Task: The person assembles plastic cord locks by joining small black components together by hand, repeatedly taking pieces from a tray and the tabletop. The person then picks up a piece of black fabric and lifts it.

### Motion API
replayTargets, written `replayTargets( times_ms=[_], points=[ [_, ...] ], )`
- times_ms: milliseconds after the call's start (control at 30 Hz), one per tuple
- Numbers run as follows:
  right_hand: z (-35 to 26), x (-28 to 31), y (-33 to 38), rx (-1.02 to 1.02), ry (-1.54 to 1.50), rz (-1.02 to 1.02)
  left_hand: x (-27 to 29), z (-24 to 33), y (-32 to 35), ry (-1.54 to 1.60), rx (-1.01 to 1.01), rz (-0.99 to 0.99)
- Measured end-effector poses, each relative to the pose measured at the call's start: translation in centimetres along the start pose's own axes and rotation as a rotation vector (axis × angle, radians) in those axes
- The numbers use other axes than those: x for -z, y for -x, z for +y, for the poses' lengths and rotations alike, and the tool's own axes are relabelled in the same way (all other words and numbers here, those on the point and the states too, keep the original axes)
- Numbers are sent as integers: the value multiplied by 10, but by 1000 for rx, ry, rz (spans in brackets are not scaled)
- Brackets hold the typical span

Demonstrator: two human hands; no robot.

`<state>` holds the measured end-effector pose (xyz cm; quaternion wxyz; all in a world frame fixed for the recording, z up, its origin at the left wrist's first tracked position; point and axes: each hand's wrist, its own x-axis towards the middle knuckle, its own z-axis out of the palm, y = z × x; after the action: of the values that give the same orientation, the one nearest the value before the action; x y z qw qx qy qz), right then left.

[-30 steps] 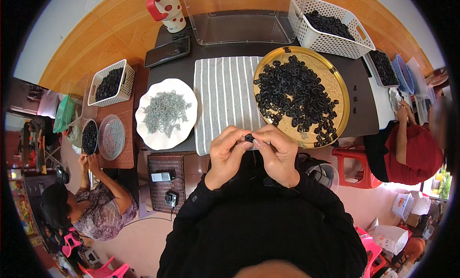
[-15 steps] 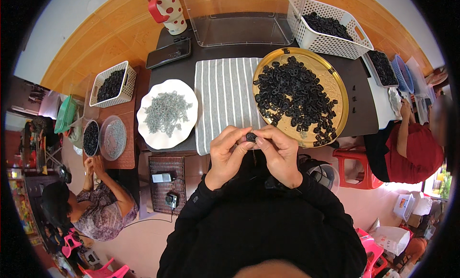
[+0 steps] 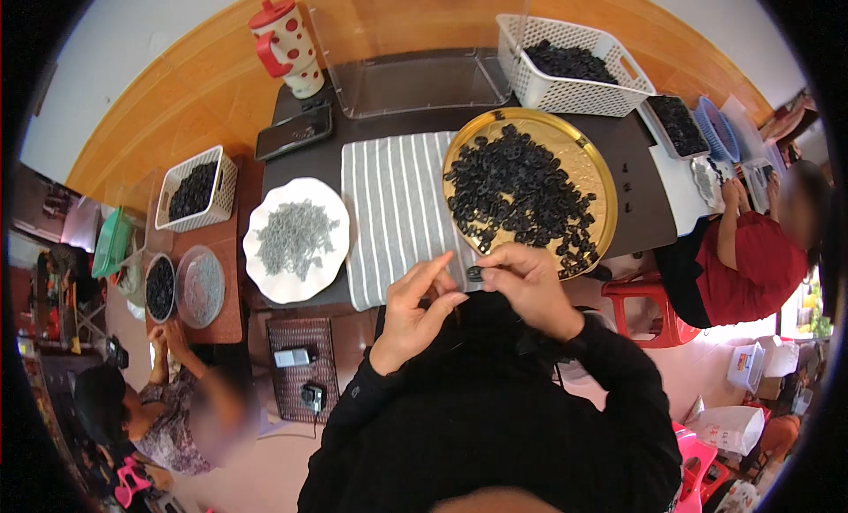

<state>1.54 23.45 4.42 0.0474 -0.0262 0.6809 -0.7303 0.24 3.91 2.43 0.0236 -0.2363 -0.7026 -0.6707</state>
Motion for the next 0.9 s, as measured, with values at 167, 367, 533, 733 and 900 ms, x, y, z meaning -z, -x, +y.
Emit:
replayTargets(
  times_ms=[167, 367, 533, 733, 900],
  points=[
    [-84, 91, -67, 196, -22, 143, 7, -11, 0, 32, 0, 3],
    [-99, 135, -106, 51, -89, 335, -1, -14, -2, 32, 22, 32],
    [-65, 127, -55, -190, 204, 73, 1, -18, -1, 9, 63, 65],
    [-31, 90, -34, 46, 622, -110, 0, -22, -9, -40, 48, 77],
    [-26, 64, -49, 431, 1137, -121, -3, -21, -3, 29, 68, 55]
  ],
)
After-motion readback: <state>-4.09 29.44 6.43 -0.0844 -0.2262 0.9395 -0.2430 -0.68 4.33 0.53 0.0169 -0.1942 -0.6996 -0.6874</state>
